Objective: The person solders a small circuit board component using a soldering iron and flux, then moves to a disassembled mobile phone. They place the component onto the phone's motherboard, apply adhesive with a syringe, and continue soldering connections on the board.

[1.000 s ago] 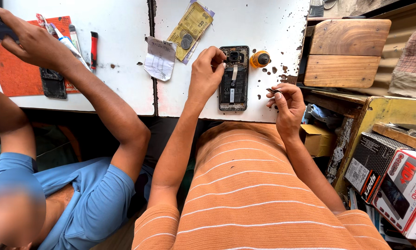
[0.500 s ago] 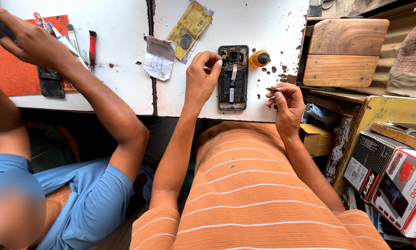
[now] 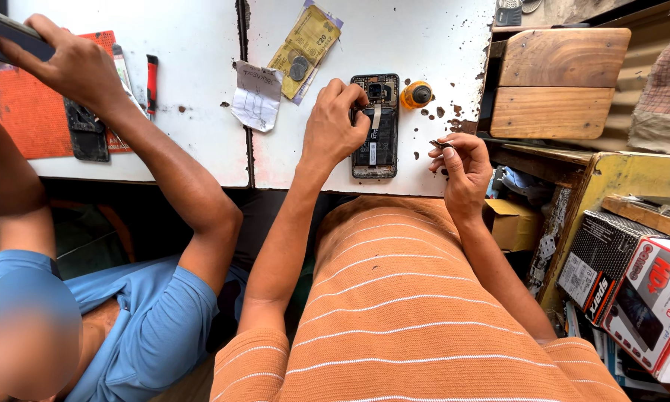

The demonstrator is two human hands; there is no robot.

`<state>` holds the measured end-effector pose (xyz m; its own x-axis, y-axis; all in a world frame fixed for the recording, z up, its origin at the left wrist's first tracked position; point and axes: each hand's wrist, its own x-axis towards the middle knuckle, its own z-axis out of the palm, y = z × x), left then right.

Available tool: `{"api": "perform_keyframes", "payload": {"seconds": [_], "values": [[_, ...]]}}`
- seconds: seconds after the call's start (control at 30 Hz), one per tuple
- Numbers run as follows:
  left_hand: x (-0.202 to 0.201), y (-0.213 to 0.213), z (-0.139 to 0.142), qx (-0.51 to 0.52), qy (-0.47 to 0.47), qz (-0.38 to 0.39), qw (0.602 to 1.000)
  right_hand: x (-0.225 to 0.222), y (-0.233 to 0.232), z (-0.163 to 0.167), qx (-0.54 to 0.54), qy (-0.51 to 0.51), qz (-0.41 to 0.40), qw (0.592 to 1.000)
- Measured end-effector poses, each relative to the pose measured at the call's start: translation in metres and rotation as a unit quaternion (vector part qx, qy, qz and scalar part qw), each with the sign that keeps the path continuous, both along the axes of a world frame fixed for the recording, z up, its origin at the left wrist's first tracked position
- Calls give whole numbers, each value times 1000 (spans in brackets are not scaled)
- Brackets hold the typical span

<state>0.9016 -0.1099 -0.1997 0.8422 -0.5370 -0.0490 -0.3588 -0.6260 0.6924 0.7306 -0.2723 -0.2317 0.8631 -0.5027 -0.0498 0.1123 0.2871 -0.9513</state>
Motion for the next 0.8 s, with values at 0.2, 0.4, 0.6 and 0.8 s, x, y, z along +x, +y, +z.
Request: {"api": "perform_keyframes", "payload": {"seconds": [0.2, 0.4, 0.6, 0.8], "values": [[3, -6, 2, -10, 18, -2, 1000, 1, -3, 1, 4, -1, -2, 1000], [11, -7, 18, -26, 114, -14, 993, 5, -3, 9, 1, -2, -1, 1000], [12, -7, 27, 2, 103, -19, 995, 6, 0, 14, 0, -2, -3, 1000], [14, -10, 21, 47, 120, -19, 991, 6, 1, 11, -9, 0, -3, 1000]]}}
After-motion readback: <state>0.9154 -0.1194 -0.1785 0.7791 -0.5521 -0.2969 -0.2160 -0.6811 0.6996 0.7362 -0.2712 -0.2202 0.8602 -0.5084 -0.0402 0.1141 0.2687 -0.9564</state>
